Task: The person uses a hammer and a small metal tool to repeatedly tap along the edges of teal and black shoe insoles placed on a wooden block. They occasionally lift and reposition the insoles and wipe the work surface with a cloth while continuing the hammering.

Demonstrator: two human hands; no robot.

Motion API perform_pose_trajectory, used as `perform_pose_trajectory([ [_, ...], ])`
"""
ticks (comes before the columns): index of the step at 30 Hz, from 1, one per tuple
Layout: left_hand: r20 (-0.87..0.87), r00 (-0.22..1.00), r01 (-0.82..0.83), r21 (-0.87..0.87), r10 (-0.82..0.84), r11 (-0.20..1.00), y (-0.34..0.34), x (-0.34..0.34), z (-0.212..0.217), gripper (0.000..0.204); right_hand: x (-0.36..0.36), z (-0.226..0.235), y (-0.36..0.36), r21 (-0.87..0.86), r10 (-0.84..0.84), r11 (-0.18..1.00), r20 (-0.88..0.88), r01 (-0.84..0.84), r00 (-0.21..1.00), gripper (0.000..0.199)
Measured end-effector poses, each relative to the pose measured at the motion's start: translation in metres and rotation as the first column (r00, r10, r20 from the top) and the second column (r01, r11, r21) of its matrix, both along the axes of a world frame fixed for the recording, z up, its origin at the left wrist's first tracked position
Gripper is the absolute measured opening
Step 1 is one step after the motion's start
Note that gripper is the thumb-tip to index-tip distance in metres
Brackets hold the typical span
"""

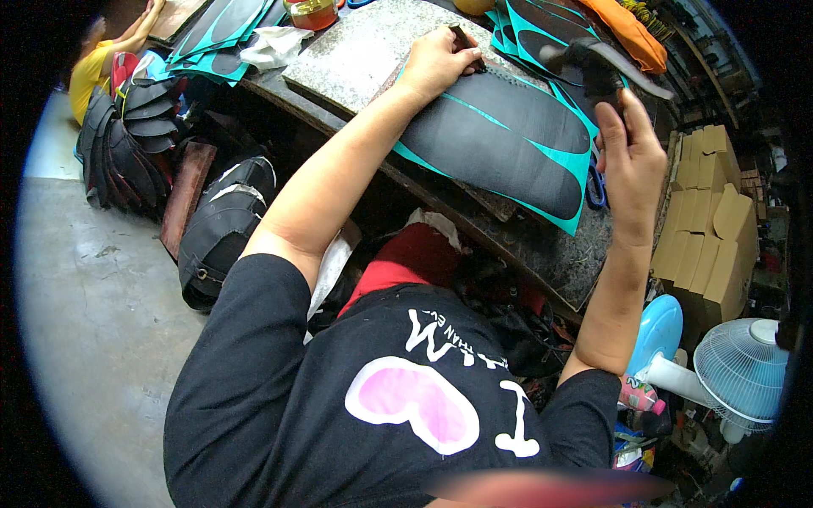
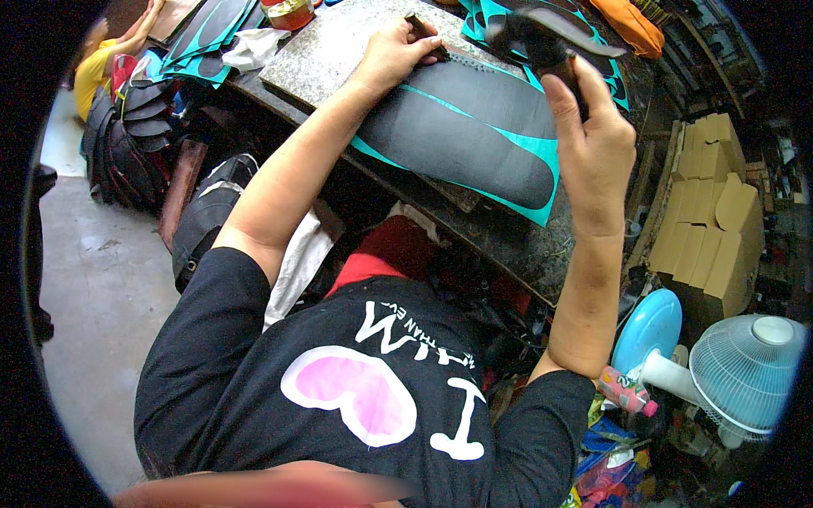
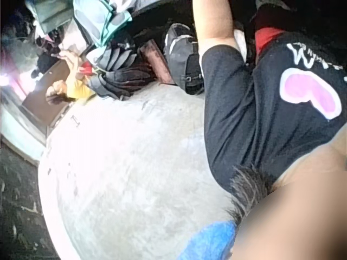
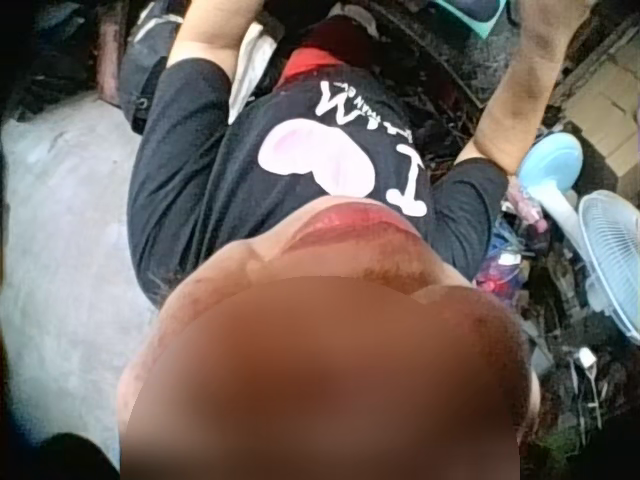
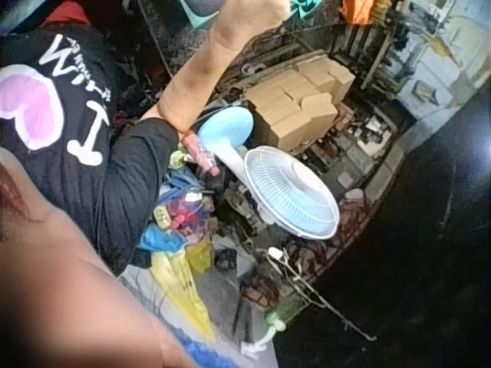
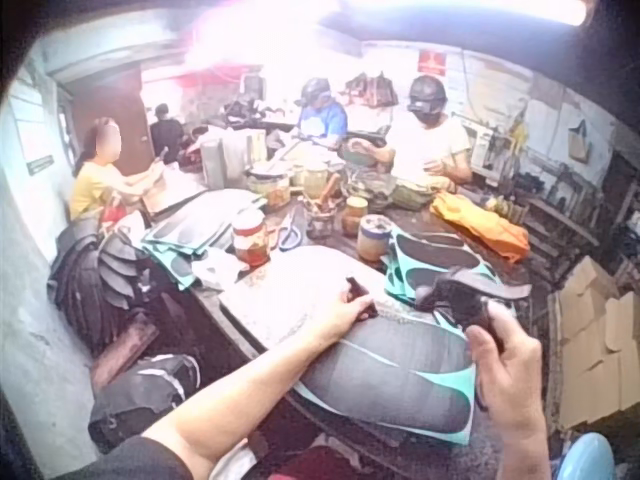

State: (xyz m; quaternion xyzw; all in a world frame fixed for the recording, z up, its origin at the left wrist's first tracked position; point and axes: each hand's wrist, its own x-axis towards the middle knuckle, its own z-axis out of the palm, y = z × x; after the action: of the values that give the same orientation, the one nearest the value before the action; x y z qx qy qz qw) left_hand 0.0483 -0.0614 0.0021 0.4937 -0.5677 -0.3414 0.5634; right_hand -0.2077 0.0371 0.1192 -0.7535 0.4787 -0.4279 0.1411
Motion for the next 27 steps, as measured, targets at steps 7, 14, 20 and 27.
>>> perform_pose_trajectory([
  [7, 0.667, 0.698, 0.116, -0.462, 0.259, 0.879, 0.012, -0.024, 0.014, 0.014, 0.031, -0.005, -0.004, -0.178, -0.082, 0.983, -0.163, 0.053, 0.983, 0.036],
  [14, -0.154, 0.987, -0.043, 0.033, 0.047, 0.999, 0.003, -0.017, 0.005, 0.018, -0.003, -0.021, -0.012, -0.006, -0.209, 0.977, -0.204, 0.212, 0.956, 0.04],
  [20, 0.377, 0.914, -0.059, -0.242, 0.15, 0.968, 0.005, -0.022, 0.008, 0.015, 0.008, 0.015, 0.003, -0.242, 0.017, 0.97, 0.099, 0.008, 0.995, 0.035],
  [27, 0.439, 0.869, -0.039, -0.4, 0.229, 0.915, 0.005, -0.036, 0.005, 0.015, 0.008, -0.029, -0.014, -0.099, -0.207, 0.977, -0.256, 0.187, 0.944, 0.04],
])
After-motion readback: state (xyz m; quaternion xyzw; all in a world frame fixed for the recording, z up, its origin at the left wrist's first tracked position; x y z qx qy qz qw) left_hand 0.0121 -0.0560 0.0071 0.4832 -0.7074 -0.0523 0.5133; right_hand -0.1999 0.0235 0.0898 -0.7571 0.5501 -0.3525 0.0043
